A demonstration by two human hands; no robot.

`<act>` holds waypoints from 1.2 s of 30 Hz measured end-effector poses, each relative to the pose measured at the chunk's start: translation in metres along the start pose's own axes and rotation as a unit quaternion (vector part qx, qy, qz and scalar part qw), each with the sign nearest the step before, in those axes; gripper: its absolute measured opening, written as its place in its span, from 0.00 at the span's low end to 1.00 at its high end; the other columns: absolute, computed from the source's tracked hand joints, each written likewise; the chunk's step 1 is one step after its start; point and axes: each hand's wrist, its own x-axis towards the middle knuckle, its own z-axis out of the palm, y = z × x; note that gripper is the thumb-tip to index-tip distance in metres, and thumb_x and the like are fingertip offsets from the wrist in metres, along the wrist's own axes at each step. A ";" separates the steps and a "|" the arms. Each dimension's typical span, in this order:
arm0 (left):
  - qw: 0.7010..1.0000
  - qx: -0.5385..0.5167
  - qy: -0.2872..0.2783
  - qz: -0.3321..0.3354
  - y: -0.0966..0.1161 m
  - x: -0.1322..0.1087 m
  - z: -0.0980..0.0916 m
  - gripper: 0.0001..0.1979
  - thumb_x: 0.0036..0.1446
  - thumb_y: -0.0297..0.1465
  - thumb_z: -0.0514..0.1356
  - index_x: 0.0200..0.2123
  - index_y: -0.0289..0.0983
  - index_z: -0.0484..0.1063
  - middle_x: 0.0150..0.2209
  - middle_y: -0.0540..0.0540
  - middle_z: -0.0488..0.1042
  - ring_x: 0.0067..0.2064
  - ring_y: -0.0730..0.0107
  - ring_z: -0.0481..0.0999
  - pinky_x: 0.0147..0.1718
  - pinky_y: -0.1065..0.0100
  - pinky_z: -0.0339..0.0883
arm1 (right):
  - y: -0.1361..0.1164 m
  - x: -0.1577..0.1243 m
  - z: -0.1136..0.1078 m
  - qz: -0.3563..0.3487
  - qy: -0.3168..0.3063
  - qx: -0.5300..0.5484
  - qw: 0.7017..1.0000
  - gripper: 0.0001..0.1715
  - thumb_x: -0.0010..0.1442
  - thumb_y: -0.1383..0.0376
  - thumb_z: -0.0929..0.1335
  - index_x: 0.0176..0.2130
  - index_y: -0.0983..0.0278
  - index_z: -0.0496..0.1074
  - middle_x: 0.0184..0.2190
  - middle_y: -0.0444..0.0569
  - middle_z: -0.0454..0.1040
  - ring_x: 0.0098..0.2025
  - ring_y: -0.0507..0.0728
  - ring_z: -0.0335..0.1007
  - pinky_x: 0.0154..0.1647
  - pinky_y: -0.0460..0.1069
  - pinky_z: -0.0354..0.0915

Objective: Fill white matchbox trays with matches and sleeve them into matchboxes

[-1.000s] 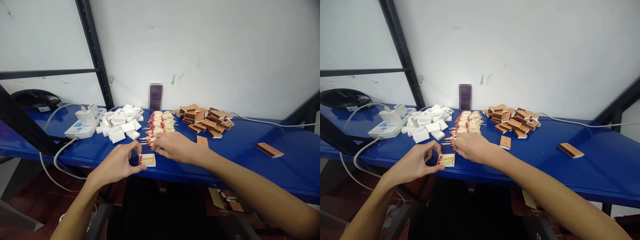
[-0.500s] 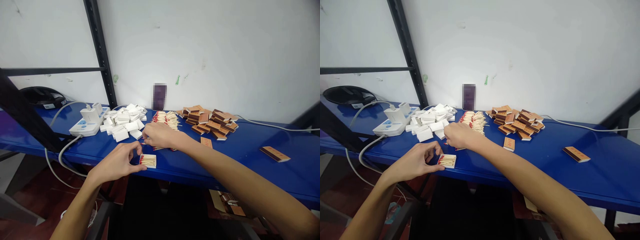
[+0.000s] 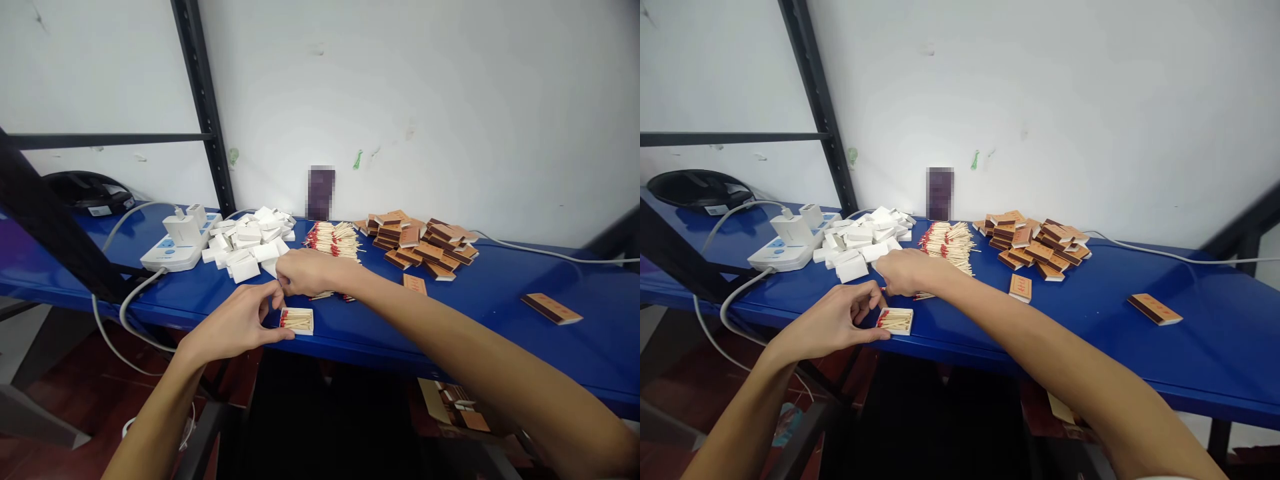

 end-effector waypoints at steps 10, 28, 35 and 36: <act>1.000 0.017 0.019 0.009 0.000 0.003 0.003 0.21 0.50 0.43 0.67 0.26 0.38 0.58 0.25 0.57 0.61 0.25 0.77 0.53 0.26 0.72 0.50 | 0.002 -0.050 -0.012 0.001 0.043 0.079 0.996 0.06 0.51 0.67 0.68 0.28 0.66 0.75 0.21 0.45 0.72 0.23 0.51 0.60 0.25 0.47 0.51; 0.999 0.023 0.002 0.042 -0.001 0.005 0.012 0.16 0.54 0.45 0.65 0.32 0.38 0.68 0.30 0.53 0.70 0.28 0.73 0.63 0.29 0.70 0.55 | -0.001 -0.082 0.008 0.016 0.089 0.159 0.983 0.08 0.61 0.65 0.66 0.32 0.65 0.75 0.27 0.44 0.74 0.28 0.51 0.63 0.29 0.46 0.53; 0.997 0.034 -0.002 0.067 0.011 0.013 0.020 0.16 0.55 0.45 0.65 0.37 0.39 0.69 0.32 0.53 0.71 0.29 0.73 0.66 0.31 0.71 0.56 | 0.043 -0.146 0.041 0.147 0.139 0.066 0.977 0.08 0.63 0.65 0.65 0.38 0.63 0.74 0.28 0.46 0.72 0.31 0.54 0.65 0.32 0.48 0.55; 0.996 0.038 -0.006 0.077 0.015 0.015 0.023 0.16 0.55 0.45 0.65 0.37 0.39 0.69 0.32 0.53 0.72 0.30 0.72 0.67 0.31 0.71 0.56 | 0.048 -0.151 0.049 0.147 0.145 0.058 0.977 0.08 0.64 0.64 0.65 0.39 0.63 0.74 0.30 0.47 0.72 0.32 0.54 0.66 0.33 0.48 0.56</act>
